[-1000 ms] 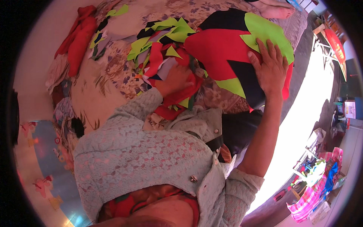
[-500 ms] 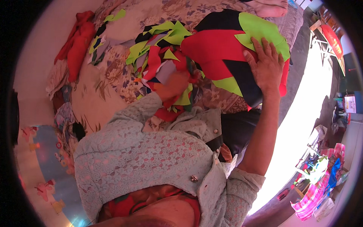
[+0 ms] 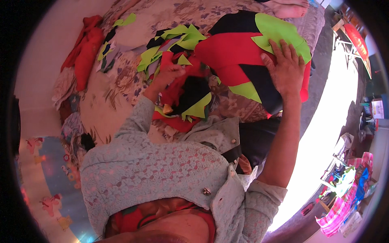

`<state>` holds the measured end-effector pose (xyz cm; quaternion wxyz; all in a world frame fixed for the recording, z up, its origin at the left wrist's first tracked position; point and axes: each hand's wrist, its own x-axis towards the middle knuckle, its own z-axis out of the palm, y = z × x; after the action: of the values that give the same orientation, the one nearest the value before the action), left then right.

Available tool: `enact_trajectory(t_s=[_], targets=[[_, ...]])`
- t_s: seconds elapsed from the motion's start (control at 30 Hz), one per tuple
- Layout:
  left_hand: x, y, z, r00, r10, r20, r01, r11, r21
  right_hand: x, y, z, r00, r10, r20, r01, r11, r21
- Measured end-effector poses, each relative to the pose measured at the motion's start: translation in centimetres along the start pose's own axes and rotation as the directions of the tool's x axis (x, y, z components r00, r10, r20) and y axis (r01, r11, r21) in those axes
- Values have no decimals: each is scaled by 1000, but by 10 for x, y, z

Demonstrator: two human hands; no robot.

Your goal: The person sits on a bed and arranges various colored fabric pieces on their lap. They pick up, fold, and layer green, black, red, and gray pieces, smoothing them into a stack.

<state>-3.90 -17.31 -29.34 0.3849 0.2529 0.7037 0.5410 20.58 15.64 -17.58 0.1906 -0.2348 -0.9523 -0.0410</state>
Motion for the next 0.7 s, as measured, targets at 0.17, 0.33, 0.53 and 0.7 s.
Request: enact_trajectory(t_s=[0.17, 0.33, 0.53, 0.7], targets=[[-11, 61, -28, 992, 39, -118, -90, 877, -472, -1, 3, -5, 1000, 10, 6, -10, 1000, -8], [-19, 108, -26, 940, -62, -336, -230, 615, -754, -1, 0, -8, 1000, 11, 8, -11, 1000, 1], [3, 94, -67, 881, -5, -473, -134, 957, -258, -3, -2, -10, 1000, 19, 12, -19, 1000, 12], [30, 104, -79, 907, 111, -407, -384, 614, -689, -2, -4, -9, 1000, 25, -9, -24, 1000, 13]])
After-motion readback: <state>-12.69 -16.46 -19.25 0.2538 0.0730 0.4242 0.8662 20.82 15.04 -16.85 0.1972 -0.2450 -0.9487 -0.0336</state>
